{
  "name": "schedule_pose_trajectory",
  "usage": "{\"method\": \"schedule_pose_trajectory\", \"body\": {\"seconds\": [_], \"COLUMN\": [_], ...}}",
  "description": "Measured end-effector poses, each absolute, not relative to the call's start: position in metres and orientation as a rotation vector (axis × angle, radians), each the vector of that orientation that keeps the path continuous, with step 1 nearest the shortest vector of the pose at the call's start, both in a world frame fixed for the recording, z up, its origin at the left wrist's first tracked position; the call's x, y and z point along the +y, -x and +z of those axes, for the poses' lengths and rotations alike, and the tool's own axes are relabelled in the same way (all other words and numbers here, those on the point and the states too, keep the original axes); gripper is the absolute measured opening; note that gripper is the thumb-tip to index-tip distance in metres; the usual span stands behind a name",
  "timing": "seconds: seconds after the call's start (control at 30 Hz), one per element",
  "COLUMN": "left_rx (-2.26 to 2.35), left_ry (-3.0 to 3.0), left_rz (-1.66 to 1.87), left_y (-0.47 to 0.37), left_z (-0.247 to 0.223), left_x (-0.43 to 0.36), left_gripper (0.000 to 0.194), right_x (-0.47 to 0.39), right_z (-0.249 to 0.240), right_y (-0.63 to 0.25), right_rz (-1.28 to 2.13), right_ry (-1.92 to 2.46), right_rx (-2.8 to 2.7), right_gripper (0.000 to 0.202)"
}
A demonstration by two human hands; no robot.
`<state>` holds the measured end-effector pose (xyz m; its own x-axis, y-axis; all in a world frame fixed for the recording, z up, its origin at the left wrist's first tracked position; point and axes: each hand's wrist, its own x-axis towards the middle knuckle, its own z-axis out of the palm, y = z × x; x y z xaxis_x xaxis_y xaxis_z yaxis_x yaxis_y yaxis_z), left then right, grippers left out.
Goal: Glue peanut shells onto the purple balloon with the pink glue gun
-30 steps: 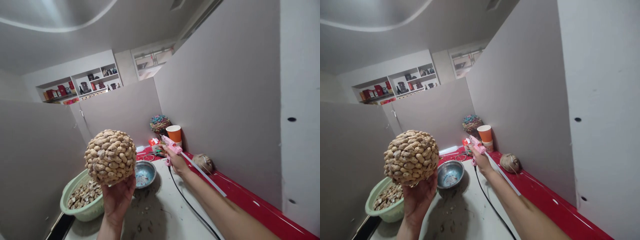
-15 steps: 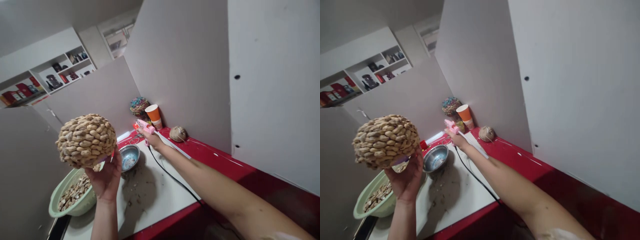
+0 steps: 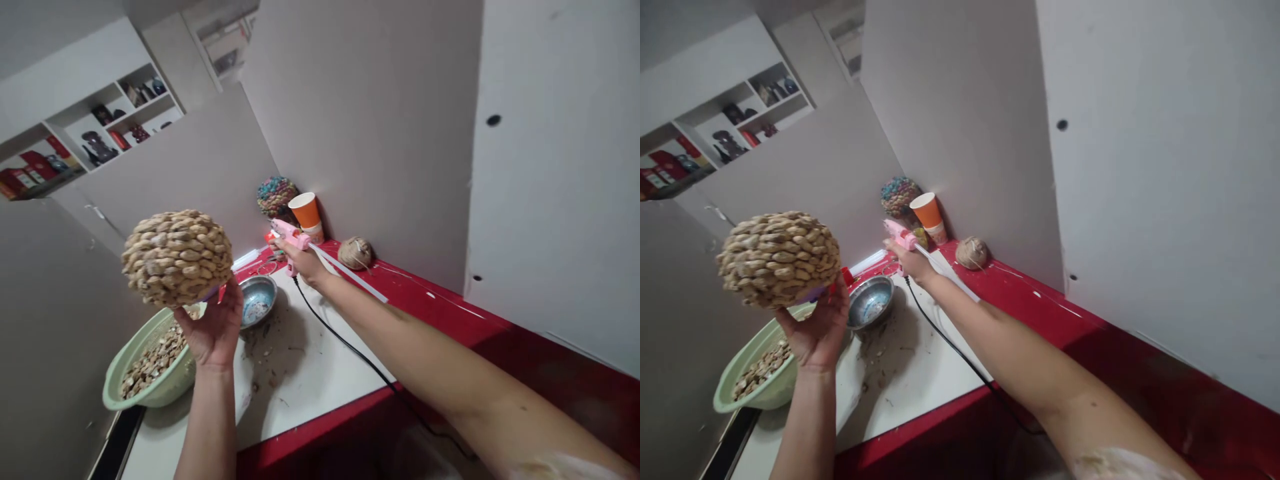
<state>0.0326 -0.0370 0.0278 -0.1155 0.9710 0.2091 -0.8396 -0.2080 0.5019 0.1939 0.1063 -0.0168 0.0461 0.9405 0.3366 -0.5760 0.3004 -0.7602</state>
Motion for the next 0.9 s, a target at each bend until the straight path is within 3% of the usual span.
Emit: {"method": "schedule_pose_trajectory", "body": {"seconds": [0.37,0.73,0.9], "left_rx": [0.737,0.994,1.333], "left_ry": [-1.036,-1.199,-1.335], "left_rz": [2.039,2.127,2.153], "left_y": [-0.022,-0.035,-0.033], "left_z": [-0.018,-0.037,-0.046], "left_x": [-0.029,-0.031,-0.030], "left_gripper": [0.066,0.084,0.088], "right_x": [0.034,0.055,0.068], "right_z": [0.033,0.008,-0.007], "right_y": [-0.218,-0.202,-0.191], "right_rz": [1.366,1.457,1.446], "right_ry": [0.064,0.212,0.303], "right_rx": [-0.969,-0.980,-0.929], "right_gripper": [0.033,0.032,0.028]}}
